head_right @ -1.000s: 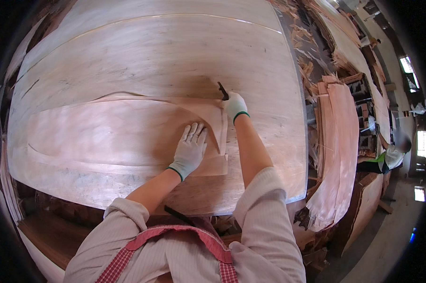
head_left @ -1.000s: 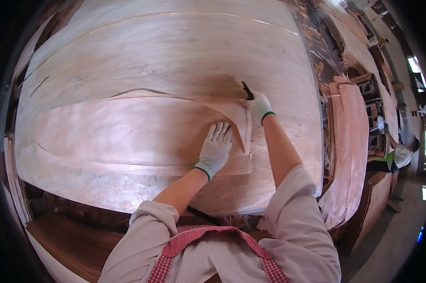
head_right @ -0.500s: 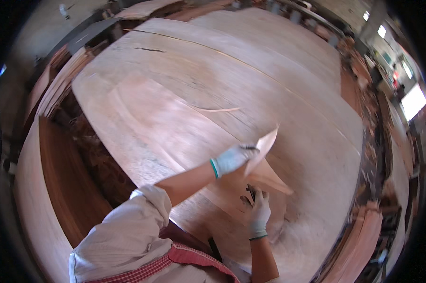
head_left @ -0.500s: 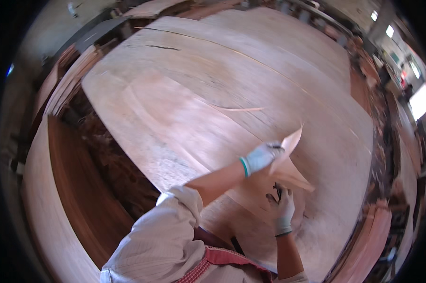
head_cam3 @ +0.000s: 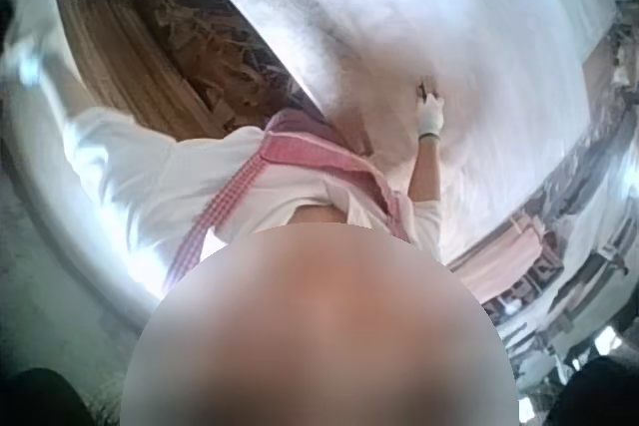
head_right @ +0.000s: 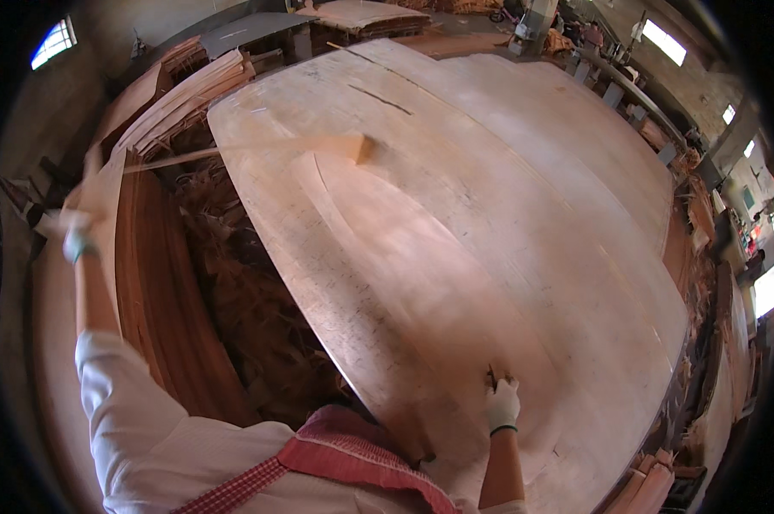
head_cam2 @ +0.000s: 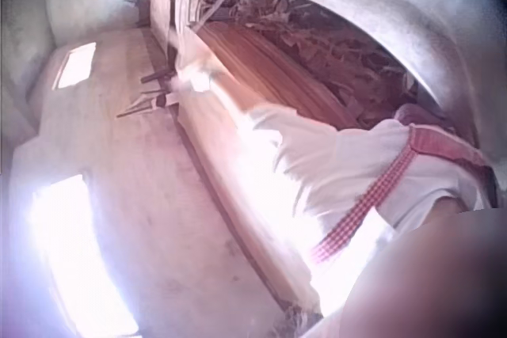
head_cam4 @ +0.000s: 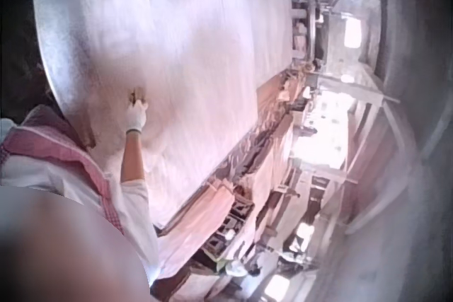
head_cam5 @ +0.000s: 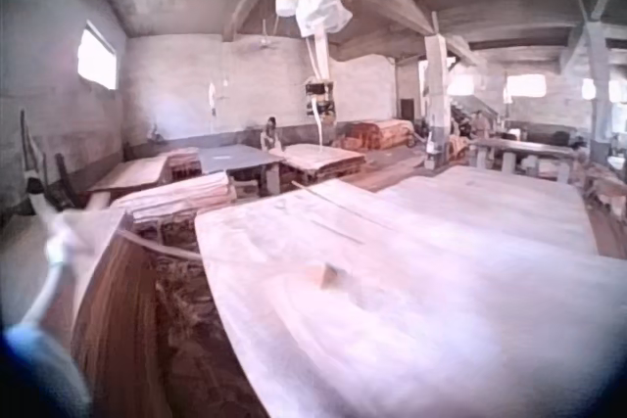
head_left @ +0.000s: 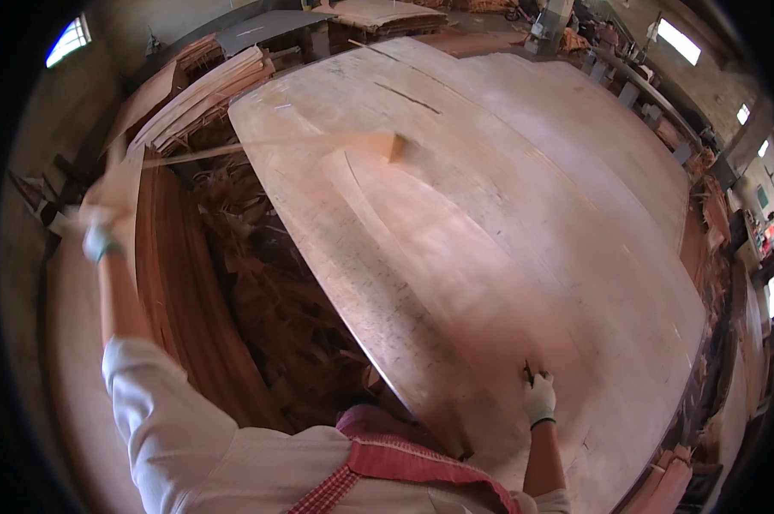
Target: The person peels thin wood veneer sheets from a large curved surface using a small knife and a long stick. They lift and remove the veneer in sections, then stack the peeled sheets on a nearby table.
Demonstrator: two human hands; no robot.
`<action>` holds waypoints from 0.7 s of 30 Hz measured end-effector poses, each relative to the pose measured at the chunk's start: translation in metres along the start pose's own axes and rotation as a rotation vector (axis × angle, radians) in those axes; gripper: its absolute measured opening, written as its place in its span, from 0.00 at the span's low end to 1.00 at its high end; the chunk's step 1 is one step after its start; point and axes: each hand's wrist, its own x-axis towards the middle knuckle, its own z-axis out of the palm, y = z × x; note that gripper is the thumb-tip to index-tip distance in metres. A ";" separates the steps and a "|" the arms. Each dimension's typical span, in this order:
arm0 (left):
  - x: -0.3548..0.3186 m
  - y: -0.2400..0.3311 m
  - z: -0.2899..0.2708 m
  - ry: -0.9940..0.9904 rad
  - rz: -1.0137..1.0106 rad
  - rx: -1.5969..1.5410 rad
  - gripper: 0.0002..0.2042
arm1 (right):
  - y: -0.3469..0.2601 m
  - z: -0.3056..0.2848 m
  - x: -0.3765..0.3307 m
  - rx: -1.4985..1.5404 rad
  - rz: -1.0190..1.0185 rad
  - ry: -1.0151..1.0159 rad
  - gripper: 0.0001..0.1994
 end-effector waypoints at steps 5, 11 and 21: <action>-0.030 -0.243 0.035 0.804 -0.736 -1.754 0.19 | 0.008 0.013 0.010 0.013 -0.014 -0.039 0.17; -0.099 -0.193 0.093 0.290 -1.079 -0.762 0.17 | 0.003 -0.002 0.020 0.023 0.011 -0.086 0.19; -0.098 0.115 0.113 -0.513 0.506 0.034 0.19 | 0.055 0.057 0.045 -0.212 0.035 -0.107 0.21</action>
